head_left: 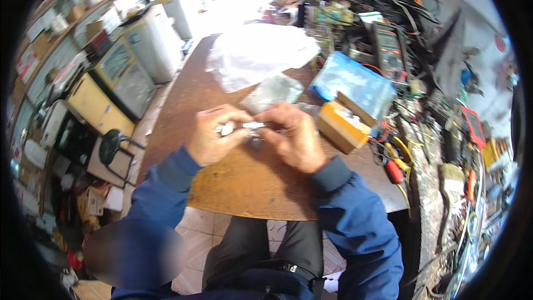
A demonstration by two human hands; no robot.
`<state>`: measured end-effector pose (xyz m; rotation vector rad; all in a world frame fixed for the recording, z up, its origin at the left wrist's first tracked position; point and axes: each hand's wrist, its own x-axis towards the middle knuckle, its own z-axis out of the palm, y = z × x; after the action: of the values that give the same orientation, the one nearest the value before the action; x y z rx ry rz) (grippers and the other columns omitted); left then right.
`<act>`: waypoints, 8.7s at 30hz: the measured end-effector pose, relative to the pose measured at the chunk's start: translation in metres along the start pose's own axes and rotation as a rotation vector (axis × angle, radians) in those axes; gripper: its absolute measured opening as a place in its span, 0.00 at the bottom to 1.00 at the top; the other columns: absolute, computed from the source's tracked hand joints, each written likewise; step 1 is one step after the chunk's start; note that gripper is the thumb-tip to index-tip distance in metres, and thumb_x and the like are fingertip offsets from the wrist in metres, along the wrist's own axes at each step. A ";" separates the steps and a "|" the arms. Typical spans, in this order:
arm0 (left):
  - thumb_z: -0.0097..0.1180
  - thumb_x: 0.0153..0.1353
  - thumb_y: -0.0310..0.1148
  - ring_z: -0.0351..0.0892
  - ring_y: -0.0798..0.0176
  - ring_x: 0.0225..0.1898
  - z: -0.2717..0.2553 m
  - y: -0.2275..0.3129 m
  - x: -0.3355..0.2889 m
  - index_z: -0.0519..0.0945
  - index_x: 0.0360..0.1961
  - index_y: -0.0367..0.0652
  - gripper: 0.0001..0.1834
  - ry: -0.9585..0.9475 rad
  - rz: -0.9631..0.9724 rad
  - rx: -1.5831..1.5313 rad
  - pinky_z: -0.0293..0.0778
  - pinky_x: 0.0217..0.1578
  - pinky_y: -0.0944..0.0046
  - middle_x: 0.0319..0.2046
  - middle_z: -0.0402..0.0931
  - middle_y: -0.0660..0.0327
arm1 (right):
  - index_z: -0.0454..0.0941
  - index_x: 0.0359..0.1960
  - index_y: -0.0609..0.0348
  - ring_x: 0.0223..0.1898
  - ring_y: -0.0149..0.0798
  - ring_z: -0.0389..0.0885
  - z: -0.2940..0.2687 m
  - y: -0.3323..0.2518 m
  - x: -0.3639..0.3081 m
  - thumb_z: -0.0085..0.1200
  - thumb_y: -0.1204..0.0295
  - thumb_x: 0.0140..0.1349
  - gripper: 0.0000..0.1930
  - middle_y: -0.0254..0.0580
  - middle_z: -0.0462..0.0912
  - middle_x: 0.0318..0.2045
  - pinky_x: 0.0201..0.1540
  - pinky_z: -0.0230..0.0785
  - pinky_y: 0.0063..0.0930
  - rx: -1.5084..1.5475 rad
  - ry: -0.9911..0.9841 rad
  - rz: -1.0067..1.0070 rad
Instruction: The person handles small metallic electronic components on a cluttered workbench, repeatedly picking them up, turning them over, and placing them back down. The person also briefly uses a magnifying glass to view the components before continuing to sort them by hand.
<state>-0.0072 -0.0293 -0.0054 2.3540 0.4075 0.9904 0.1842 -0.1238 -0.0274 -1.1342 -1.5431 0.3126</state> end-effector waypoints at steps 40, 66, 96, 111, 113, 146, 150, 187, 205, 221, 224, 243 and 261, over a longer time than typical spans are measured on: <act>0.67 0.59 0.29 0.83 0.60 0.37 -0.013 -0.030 0.007 0.80 0.44 0.38 0.13 -0.050 -0.205 0.219 0.77 0.39 0.59 0.36 0.82 0.54 | 0.84 0.37 0.65 0.27 0.38 0.81 -0.036 -0.032 -0.006 0.64 0.79 0.58 0.06 0.46 0.83 0.31 0.31 0.73 0.29 -0.305 0.096 0.090; 0.66 0.58 0.21 0.81 0.74 0.35 0.007 0.012 0.002 0.82 0.44 0.38 0.13 -0.063 -0.173 -0.135 0.77 0.36 0.71 0.34 0.84 0.63 | 0.82 0.41 0.68 0.30 0.26 0.80 -0.003 -0.002 -0.005 0.57 0.77 0.69 0.06 0.36 0.84 0.31 0.34 0.74 0.21 0.681 -0.095 0.456; 0.47 0.76 0.47 0.65 0.78 0.18 0.002 0.001 0.003 0.76 0.42 0.35 0.22 -0.306 -0.557 -0.721 0.62 0.18 0.78 0.29 0.79 0.57 | 0.81 0.51 0.69 0.31 0.26 0.78 -0.007 -0.003 -0.006 0.57 0.79 0.67 0.12 0.35 0.84 0.34 0.36 0.74 0.22 0.650 -0.149 0.408; 0.57 0.71 0.38 0.69 0.79 0.20 0.004 0.003 0.005 0.78 0.46 0.36 0.14 -0.173 -0.516 -0.696 0.64 0.19 0.78 0.30 0.80 0.60 | 0.80 0.48 0.70 0.34 0.27 0.80 -0.007 -0.004 -0.005 0.59 0.80 0.66 0.11 0.38 0.85 0.35 0.40 0.75 0.23 0.722 -0.107 0.418; 0.62 0.68 0.35 0.70 0.79 0.21 0.004 0.001 0.004 0.79 0.46 0.35 0.13 -0.156 -0.487 -0.677 0.65 0.20 0.78 0.30 0.81 0.63 | 0.80 0.48 0.70 0.35 0.27 0.81 -0.007 -0.003 -0.005 0.60 0.80 0.65 0.11 0.37 0.85 0.36 0.40 0.76 0.23 0.699 -0.128 0.410; 0.66 0.61 0.25 0.77 0.77 0.30 0.011 0.010 0.004 0.83 0.45 0.38 0.11 -0.091 -0.269 -0.319 0.74 0.29 0.74 0.35 0.82 0.65 | 0.82 0.43 0.68 0.34 0.26 0.80 -0.006 0.004 -0.008 0.59 0.82 0.64 0.07 0.35 0.84 0.32 0.39 0.74 0.22 0.695 -0.098 0.398; 0.65 0.58 0.22 0.81 0.68 0.43 0.008 0.002 0.002 0.83 0.43 0.35 0.11 -0.058 -0.112 -0.116 0.77 0.45 0.66 0.40 0.84 0.59 | 0.81 0.42 0.67 0.33 0.26 0.80 -0.003 -0.004 -0.008 0.61 0.80 0.63 0.06 0.34 0.83 0.31 0.37 0.73 0.22 0.749 -0.091 0.442; 0.48 0.69 0.27 0.78 0.64 0.53 -0.043 -0.012 0.007 0.71 0.62 0.31 0.22 -0.278 -0.472 -0.814 0.77 0.50 0.65 0.56 0.75 0.52 | 0.84 0.42 0.64 0.27 0.29 0.79 -0.048 -0.021 -0.005 0.62 0.81 0.59 0.09 0.42 0.84 0.29 0.30 0.70 0.21 -0.141 0.255 0.221; 0.49 0.75 0.33 0.84 0.60 0.47 -0.031 -0.023 0.001 0.74 0.55 0.31 0.16 -0.097 -0.587 -0.891 0.83 0.41 0.70 0.48 0.79 0.50 | 0.83 0.38 0.67 0.32 0.45 0.85 0.009 -0.017 0.015 0.63 0.78 0.53 0.10 0.50 0.83 0.32 0.36 0.76 0.33 -0.189 -0.071 0.218; 0.64 0.63 0.39 0.79 0.62 0.27 -0.053 -0.035 -0.004 0.83 0.32 0.39 0.13 -0.189 -0.521 0.448 0.74 0.29 0.60 0.27 0.82 0.57 | 0.83 0.35 0.67 0.33 0.52 0.85 0.001 -0.004 0.010 0.62 0.77 0.55 0.08 0.54 0.84 0.31 0.37 0.75 0.37 -0.299 -0.063 0.200; 0.67 0.58 0.38 0.82 0.55 0.32 -0.052 -0.038 -0.010 0.84 0.34 0.40 0.12 -0.227 -0.472 0.434 0.76 0.37 0.56 0.30 0.83 0.53 | 0.83 0.36 0.68 0.33 0.52 0.85 0.001 -0.007 0.011 0.62 0.77 0.55 0.08 0.54 0.83 0.31 0.37 0.75 0.37 -0.306 -0.068 0.183; 0.75 0.46 0.30 0.74 0.59 0.49 -0.074 -0.013 -0.017 0.85 0.39 0.43 0.17 -0.581 -0.318 0.195 0.75 0.49 0.58 0.42 0.73 0.60 | 0.83 0.36 0.70 0.32 0.49 0.86 -0.003 -0.005 0.011 0.61 0.77 0.55 0.08 0.55 0.84 0.31 0.37 0.76 0.35 -0.273 -0.054 0.179; 0.75 0.50 0.31 0.76 0.70 0.28 -0.027 0.005 0.020 0.84 0.41 0.36 0.18 -0.576 -0.391 0.144 0.74 0.30 0.66 0.28 0.79 0.62 | 0.83 0.37 0.70 0.23 0.24 0.78 -0.005 0.009 0.018 0.56 0.77 0.63 0.07 0.37 0.83 0.21 0.27 0.71 0.23 0.249 0.072 0.443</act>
<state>-0.0133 -0.0142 0.0242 2.4179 0.6820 0.0932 0.1948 -0.1073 -0.0215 -1.2644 -1.1410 0.7324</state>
